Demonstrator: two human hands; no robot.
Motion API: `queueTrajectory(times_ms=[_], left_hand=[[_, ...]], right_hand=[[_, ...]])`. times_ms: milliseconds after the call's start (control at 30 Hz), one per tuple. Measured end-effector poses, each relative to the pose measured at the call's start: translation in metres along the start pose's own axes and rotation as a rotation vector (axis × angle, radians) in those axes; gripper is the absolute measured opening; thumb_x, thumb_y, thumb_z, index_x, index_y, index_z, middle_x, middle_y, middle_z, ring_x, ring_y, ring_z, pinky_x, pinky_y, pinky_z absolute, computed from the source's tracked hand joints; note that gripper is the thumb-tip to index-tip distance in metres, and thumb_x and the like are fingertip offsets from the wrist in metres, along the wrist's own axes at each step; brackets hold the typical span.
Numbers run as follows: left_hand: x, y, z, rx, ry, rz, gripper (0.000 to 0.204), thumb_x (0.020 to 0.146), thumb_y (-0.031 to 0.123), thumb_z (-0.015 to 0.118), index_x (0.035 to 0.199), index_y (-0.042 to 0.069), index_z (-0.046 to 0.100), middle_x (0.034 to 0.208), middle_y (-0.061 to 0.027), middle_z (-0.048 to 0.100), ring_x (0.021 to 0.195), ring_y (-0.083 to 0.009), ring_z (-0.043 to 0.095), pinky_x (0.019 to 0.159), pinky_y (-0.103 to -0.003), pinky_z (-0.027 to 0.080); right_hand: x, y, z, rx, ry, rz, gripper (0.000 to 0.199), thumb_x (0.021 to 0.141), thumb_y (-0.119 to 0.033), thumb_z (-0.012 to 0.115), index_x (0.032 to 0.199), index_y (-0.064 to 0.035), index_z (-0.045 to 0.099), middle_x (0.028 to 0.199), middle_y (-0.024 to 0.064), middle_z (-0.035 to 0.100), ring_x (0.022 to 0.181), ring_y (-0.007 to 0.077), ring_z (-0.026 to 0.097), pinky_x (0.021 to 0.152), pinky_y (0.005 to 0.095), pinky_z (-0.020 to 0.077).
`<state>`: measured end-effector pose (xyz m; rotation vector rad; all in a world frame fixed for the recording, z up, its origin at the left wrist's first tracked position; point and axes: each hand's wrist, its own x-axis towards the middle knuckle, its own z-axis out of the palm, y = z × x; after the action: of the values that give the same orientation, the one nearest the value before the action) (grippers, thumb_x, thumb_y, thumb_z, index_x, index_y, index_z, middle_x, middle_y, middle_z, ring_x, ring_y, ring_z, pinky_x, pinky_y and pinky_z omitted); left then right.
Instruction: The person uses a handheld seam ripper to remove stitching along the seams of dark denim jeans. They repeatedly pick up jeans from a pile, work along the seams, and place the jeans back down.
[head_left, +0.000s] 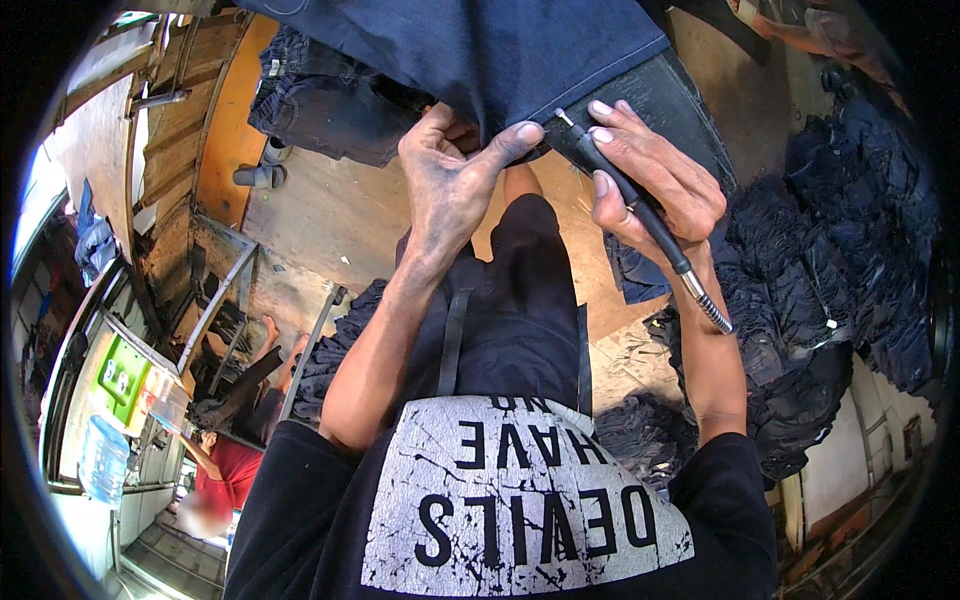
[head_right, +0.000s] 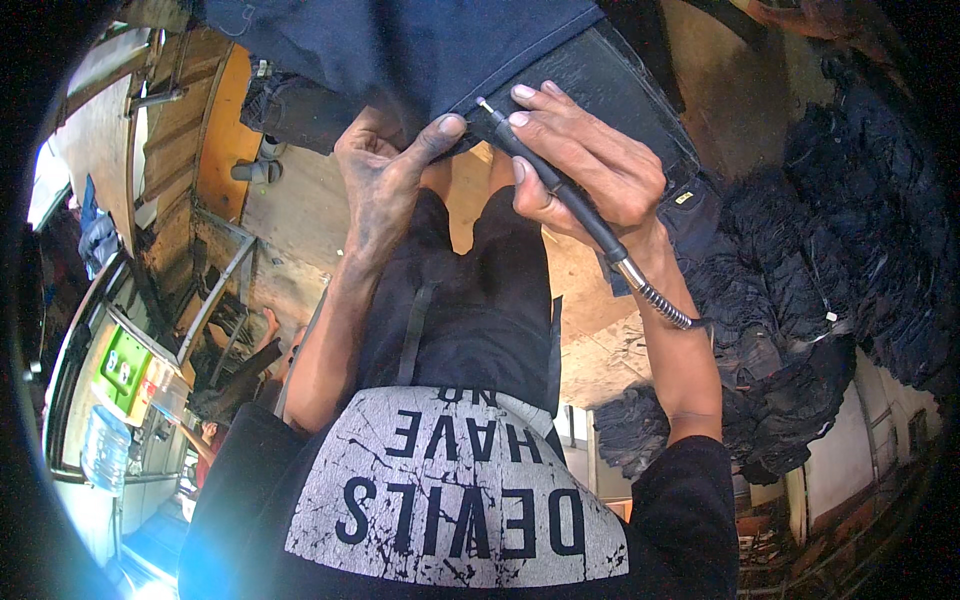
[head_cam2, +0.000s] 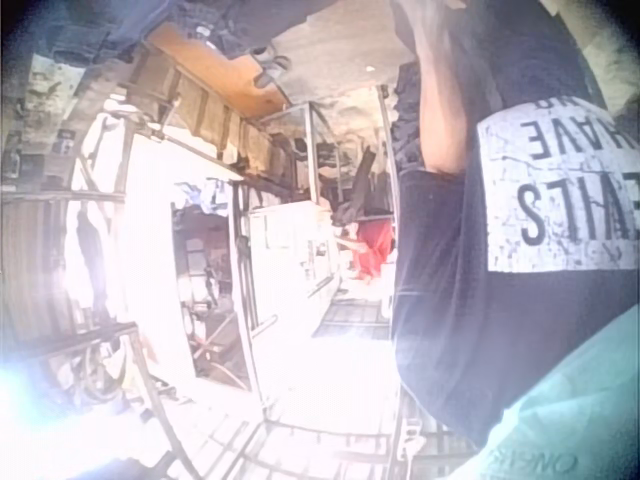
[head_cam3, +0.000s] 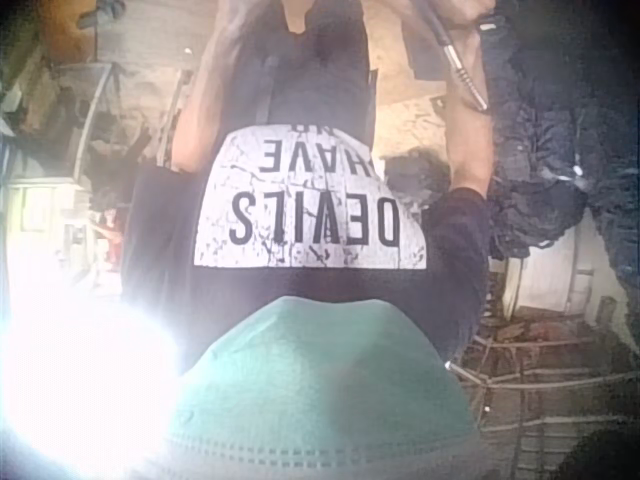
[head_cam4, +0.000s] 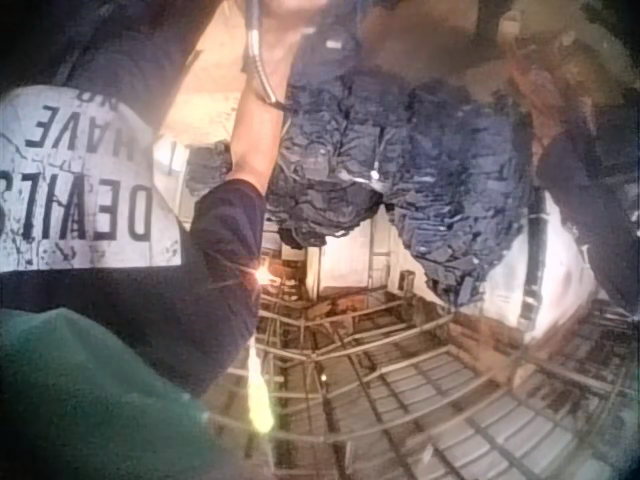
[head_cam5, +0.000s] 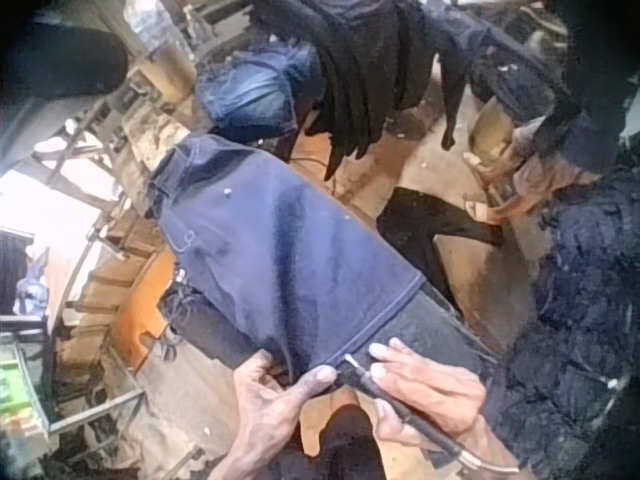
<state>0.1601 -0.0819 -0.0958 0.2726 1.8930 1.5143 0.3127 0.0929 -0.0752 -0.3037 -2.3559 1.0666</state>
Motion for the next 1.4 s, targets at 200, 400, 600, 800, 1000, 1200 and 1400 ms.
queueTrajectory(times_ms=[200, 400, 600, 800, 1000, 1200, 1400], left_hand=[[-0.001, 0.005, 0.000, -0.024, -0.027, 0.014, 0.036, 0.084, 0.024, 0.099, 0.087, 0.006, 0.069, 0.075, -0.0034, 0.068, 0.070, -0.0103, 0.063, 0.065, -0.025, 0.051], [0.001, 0.004, -0.001, -0.064, -0.059, -0.017, 0.034, 0.085, 0.019, 0.097, 0.100, 0.001, 0.072, 0.084, -0.0101, 0.075, 0.080, -0.0157, 0.074, 0.076, -0.031, 0.061], [-0.001, 0.005, -0.001, -0.068, -0.055, -0.016, 0.036, 0.086, 0.018, 0.097, 0.104, 0.000, 0.072, 0.086, -0.0112, 0.076, 0.081, -0.0167, 0.075, 0.080, -0.032, 0.062], [0.003, 0.004, -0.003, -0.027, -0.087, 0.003, 0.038, 0.086, 0.020, 0.096, 0.108, -0.002, 0.073, 0.090, -0.0128, 0.077, 0.084, -0.0175, 0.075, 0.083, -0.032, 0.063], [0.002, 0.001, -0.003, -0.082, -0.046, -0.009, 0.038, 0.086, 0.021, 0.096, 0.105, -0.002, 0.073, 0.087, -0.0109, 0.077, 0.081, -0.0156, 0.075, 0.082, -0.030, 0.063], [0.009, -0.025, -0.011, -0.104, -0.011, -0.102, 0.029, 0.085, 0.015, 0.097, 0.091, 0.002, 0.072, 0.081, -0.0001, 0.071, 0.074, -0.0074, 0.063, 0.070, -0.025, 0.052], [0.032, -0.078, -0.004, 0.115, -0.068, 0.024, 0.020, 0.088, 0.000, 0.086, 0.081, 0.003, 0.068, 0.077, 0.0068, 0.064, 0.072, -0.0032, 0.052, 0.063, -0.025, 0.041]], right_hand=[[0.000, 0.000, -0.001, -0.012, 0.011, 0.010, 0.028, 0.081, -0.007, 0.081, 0.107, 0.0020, 0.083, 0.106, 0.0198, 0.083, 0.110, 0.0338, 0.081, 0.104, 0.0482, 0.0644], [0.002, 0.001, -0.001, -0.040, 0.043, 0.013, 0.029, 0.079, -0.006, 0.081, 0.106, 0.0027, 0.082, 0.105, 0.0202, 0.083, 0.108, 0.0341, 0.081, 0.103, 0.0485, 0.0651], [0.002, 0.003, -0.002, -0.053, 0.069, 0.031, 0.029, 0.079, -0.005, 0.080, 0.107, 0.0031, 0.082, 0.104, 0.0205, 0.083, 0.108, 0.0351, 0.081, 0.102, 0.0488, 0.0653], [0.000, 0.003, -0.003, -0.043, 0.095, 0.040, 0.031, 0.080, -0.005, 0.080, 0.110, 0.0029, 0.081, 0.105, 0.0211, 0.082, 0.111, 0.0359, 0.081, 0.104, 0.0502, 0.0641], [-0.001, 0.002, -0.002, -0.024, 0.108, 0.092, 0.030, 0.084, 0.001, 0.074, 0.114, 0.0068, 0.079, 0.117, 0.0268, 0.080, 0.116, 0.0385, 0.078, 0.107, 0.0526, 0.0602], [0.007, -0.003, -0.017, 0.091, 0.175, 0.222, 0.029, 0.089, 0.003, 0.071, 0.117, 0.0069, 0.078, 0.120, 0.0272, 0.079, 0.118, 0.0396, 0.077, 0.111, 0.0530, 0.0572], [0.009, 0.005, -0.009, 0.039, 0.067, 0.050, 0.028, 0.082, 0.000, 0.077, 0.110, 0.0050, 0.079, 0.105, 0.0204, 0.081, 0.112, 0.0381, 0.080, 0.106, 0.0550, 0.0618]])
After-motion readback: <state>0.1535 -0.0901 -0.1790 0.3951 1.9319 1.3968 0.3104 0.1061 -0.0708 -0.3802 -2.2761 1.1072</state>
